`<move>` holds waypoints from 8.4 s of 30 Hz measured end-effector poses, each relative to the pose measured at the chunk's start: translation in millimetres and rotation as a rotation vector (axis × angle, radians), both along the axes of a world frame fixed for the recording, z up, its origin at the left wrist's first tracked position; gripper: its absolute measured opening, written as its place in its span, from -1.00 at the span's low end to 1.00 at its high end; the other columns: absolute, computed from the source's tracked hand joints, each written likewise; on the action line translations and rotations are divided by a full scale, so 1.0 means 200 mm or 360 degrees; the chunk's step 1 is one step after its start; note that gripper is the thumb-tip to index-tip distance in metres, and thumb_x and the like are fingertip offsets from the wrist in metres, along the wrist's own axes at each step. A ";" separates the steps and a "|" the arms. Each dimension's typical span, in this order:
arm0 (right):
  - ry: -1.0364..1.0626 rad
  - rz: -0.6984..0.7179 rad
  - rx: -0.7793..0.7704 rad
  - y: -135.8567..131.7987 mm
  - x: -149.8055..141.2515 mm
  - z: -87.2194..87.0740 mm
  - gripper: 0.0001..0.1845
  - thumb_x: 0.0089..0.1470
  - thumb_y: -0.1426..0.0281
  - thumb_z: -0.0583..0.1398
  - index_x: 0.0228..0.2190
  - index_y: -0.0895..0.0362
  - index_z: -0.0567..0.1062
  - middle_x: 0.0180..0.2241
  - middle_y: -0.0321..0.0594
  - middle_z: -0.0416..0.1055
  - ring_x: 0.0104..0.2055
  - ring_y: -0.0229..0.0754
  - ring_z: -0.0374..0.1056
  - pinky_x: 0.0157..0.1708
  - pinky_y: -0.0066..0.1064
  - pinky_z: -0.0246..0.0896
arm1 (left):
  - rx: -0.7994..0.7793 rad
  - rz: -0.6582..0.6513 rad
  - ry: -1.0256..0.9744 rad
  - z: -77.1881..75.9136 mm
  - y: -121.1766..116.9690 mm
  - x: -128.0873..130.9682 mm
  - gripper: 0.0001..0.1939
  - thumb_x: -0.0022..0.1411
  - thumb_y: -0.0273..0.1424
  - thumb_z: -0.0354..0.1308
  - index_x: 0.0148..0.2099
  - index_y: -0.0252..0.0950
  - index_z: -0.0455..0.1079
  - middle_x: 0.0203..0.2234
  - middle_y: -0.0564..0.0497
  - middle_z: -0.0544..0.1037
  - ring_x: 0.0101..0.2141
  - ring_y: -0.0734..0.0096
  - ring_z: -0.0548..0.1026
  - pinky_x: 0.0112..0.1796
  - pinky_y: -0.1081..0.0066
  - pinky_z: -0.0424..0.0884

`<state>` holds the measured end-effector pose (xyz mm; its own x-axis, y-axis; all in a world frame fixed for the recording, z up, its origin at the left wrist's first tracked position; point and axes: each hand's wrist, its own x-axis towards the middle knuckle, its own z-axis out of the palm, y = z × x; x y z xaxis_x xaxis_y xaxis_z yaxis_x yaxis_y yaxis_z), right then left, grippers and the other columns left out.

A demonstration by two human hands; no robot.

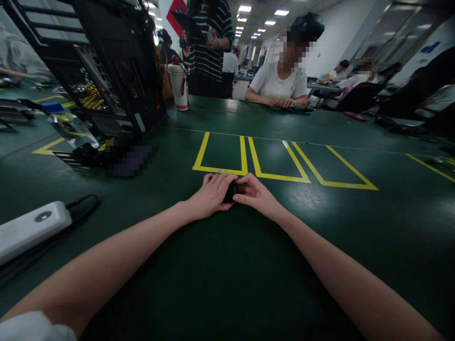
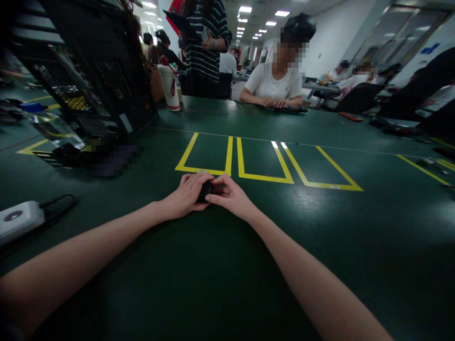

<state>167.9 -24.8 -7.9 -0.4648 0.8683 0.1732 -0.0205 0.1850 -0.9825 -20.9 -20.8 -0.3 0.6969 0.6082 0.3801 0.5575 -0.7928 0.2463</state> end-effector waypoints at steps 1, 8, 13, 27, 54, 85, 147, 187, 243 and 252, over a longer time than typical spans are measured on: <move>-0.0011 -0.0050 0.0019 0.00 -0.01 0.00 -0.71 -0.11 0.39 0.27 -0.31 0.03 0.32 -0.23 -0.32 0.27 -0.21 -0.23 0.34 -0.20 -0.29 0.32 | 0.0003 0.0002 0.0001 0.00 0.00 0.00 -0.38 0.10 -0.37 0.13 0.13 -0.31 -0.09 0.05 -0.22 0.21 0.04 0.06 0.21 -0.01 0.08 0.09; -0.0112 -0.0194 -0.0013 -0.01 -0.02 -0.01 -0.67 -0.11 0.33 0.27 -0.26 0.06 0.31 -0.20 -0.26 0.31 -0.18 -0.19 0.34 -0.16 -0.23 0.30 | 0.0007 0.0022 0.0006 0.00 0.00 0.01 -0.39 0.11 -0.37 0.11 0.14 -0.30 -0.10 0.04 -0.22 0.22 0.05 0.05 0.21 -0.02 0.07 0.11; -0.0151 -0.0105 -0.0083 0.01 -0.01 -0.01 -0.70 -0.09 0.33 0.25 -0.27 0.08 0.32 -0.23 -0.25 0.33 -0.18 -0.17 0.34 -0.13 -0.18 0.28 | 0.0007 0.0022 0.0002 0.00 0.00 0.00 -0.39 0.13 -0.34 0.11 0.15 -0.30 -0.10 0.05 -0.23 0.21 0.05 0.04 0.21 -0.02 0.06 0.10; -0.0067 -0.0211 -0.0012 -0.01 -0.03 0.00 -0.74 -0.09 0.33 0.26 -0.33 0.04 0.32 -0.25 -0.30 0.31 -0.20 -0.20 0.34 -0.18 -0.23 0.31 | 0.0034 0.0008 -0.0003 -0.01 0.01 0.00 -0.38 0.12 -0.32 0.11 0.14 -0.31 -0.10 0.04 -0.24 0.21 0.05 0.04 0.20 -0.01 0.06 0.11; -0.0169 -0.0185 -0.0098 0.00 -0.01 0.00 -0.71 -0.06 0.31 0.23 -0.25 0.06 0.33 -0.19 -0.23 0.32 -0.14 -0.16 0.32 -0.12 -0.17 0.27 | 0.0008 0.0033 0.0031 0.01 0.00 0.01 -0.41 0.13 -0.33 0.10 0.13 -0.35 -0.08 0.04 -0.24 0.21 0.03 0.06 0.21 -0.01 0.08 0.11; -0.0020 -0.0122 -0.0018 -0.01 -0.02 0.00 -0.77 -0.07 0.36 0.25 -0.33 0.04 0.32 -0.25 -0.31 0.30 -0.17 -0.21 0.33 -0.13 -0.23 0.28 | 0.0058 0.0051 0.0014 -0.02 0.01 0.00 -0.38 0.12 -0.33 0.12 0.14 -0.33 -0.10 0.04 -0.25 0.21 0.05 0.05 0.20 -0.02 0.08 0.11; 0.0012 -0.0013 -0.0079 -0.02 -0.01 0.01 -0.63 -0.14 0.42 0.29 -0.26 0.02 0.29 -0.16 -0.29 0.29 -0.09 -0.20 0.31 -0.02 -0.19 0.21 | 0.0001 0.0026 -0.0010 -0.01 0.00 -0.01 -0.34 0.08 -0.39 0.16 0.14 -0.32 -0.11 0.06 -0.24 0.20 0.04 0.07 0.21 0.00 0.08 0.10; 0.0042 0.0064 -0.0074 0.00 0.01 -0.01 -0.59 -0.17 0.46 0.31 -0.25 0.03 0.31 -0.20 -0.30 0.30 -0.11 -0.20 0.30 -0.03 -0.20 0.20 | 0.0015 0.0028 -0.0020 -0.01 0.00 -0.01 -0.35 0.08 -0.39 0.14 0.14 -0.33 -0.11 0.05 -0.25 0.20 0.05 0.05 0.19 -0.02 0.06 0.11; -0.0071 -0.0160 -0.0175 0.00 -0.02 0.01 -0.69 -0.07 0.33 0.24 -0.23 0.06 0.34 -0.18 -0.24 0.33 -0.10 -0.16 0.31 -0.07 -0.21 0.23 | -0.0063 0.0031 -0.0056 0.01 0.00 -0.01 -0.38 0.12 -0.33 0.12 0.14 -0.28 -0.09 0.05 -0.21 0.22 0.04 0.09 0.23 -0.01 0.06 0.12; 0.0060 0.0020 -0.0153 0.00 -0.01 0.00 -0.58 -0.19 0.45 0.32 -0.27 0.04 0.29 -0.18 -0.29 0.29 -0.09 -0.19 0.31 -0.03 -0.21 0.20 | -0.0093 0.0023 -0.0056 0.01 0.00 -0.01 -0.35 0.08 -0.38 0.15 0.14 -0.26 -0.10 0.04 -0.20 0.22 0.03 0.08 0.23 -0.02 0.05 0.12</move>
<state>166.5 -25.5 -8.0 -0.4705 0.8759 0.1067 -0.0593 0.0893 -0.9942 -22.5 -21.3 1.5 0.6745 0.6402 0.3677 0.5591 -0.7682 0.3119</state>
